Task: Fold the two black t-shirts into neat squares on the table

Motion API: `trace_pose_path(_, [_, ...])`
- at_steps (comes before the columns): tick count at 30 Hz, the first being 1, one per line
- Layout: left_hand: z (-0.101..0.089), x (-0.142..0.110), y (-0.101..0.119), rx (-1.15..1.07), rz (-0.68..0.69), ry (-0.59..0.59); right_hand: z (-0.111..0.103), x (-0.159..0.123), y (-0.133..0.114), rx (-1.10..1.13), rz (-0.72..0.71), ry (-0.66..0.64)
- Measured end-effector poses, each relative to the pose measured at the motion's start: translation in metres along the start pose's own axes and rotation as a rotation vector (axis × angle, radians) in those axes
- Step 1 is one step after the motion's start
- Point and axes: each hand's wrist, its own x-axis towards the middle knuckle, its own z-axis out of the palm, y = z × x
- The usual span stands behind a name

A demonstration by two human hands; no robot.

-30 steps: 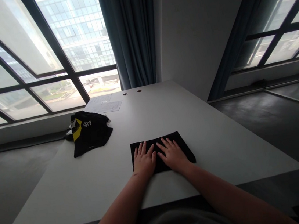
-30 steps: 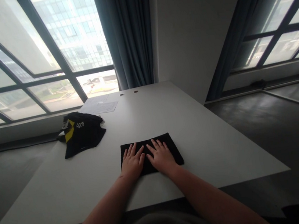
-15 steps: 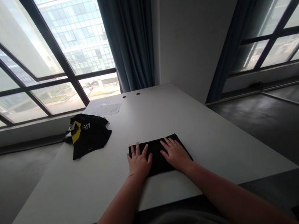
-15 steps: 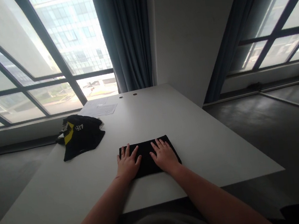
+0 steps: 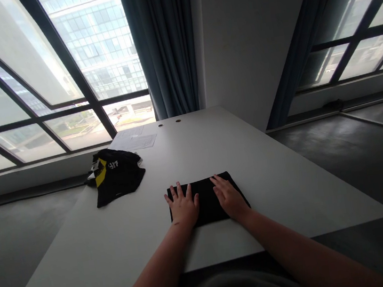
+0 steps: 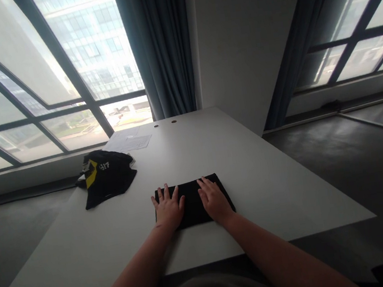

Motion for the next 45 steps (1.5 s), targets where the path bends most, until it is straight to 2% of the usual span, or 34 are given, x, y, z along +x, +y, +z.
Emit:
trace_pose_path(2, [0.004, 0.002, 0.021, -0.188, 0.055, 0.057, -0.002, -0.001, 0.005, 0.169, 0.009, 0.117])
trace_pose_path(5, [0.013, 0.01, 0.058, -0.625, 0.141, 0.072, -0.005, -0.002, 0.011, 0.295, 0.036, 0.213])
trace_pose_path(8, [0.026, 0.022, 0.081, -0.938, -0.016, 0.066, -0.007, -0.005, 0.011, 0.327, 0.018, 0.213])
trace_pose_path(11, [0.043, 0.03, 0.083, -1.006, -0.124, 0.079, -0.008, -0.007, 0.008, 0.334, -0.024, 0.209])
trace_pose_path(17, [0.073, 0.025, 0.065, -0.977, -0.155, 0.088, -0.008, -0.006, 0.005, 0.298, -0.074, 0.173])
trace_pose_path(21, [0.077, 0.025, 0.063, -0.916, -0.15, 0.081, -0.007, -0.004, 0.003, 0.23, -0.09, 0.11])
trace_pose_path(24, [0.076, 0.027, 0.063, -0.728, -0.111, 0.015, -0.007, -0.005, 0.002, 0.172, -0.053, 0.075])
trace_pose_path(28, [0.069, 0.03, 0.055, -0.327, 0.101, -0.159, -0.004, -0.004, 0.003, 0.09, 0.053, 0.046])
trace_pose_path(31, [0.06, 0.032, 0.048, -0.117, 0.224, -0.234, -0.002, -0.003, 0.003, 0.074, 0.085, 0.04])
trace_pose_path(37, [0.04, 0.025, 0.03, 0.011, 0.17, -0.219, -0.001, -0.001, 0.003, 0.003, 0.058, 0.016])
trace_pose_path(45, [0.012, 0.012, -0.013, 0.085, 0.163, -0.162, 0.0, -0.002, 0.002, -0.102, 0.021, -0.015])
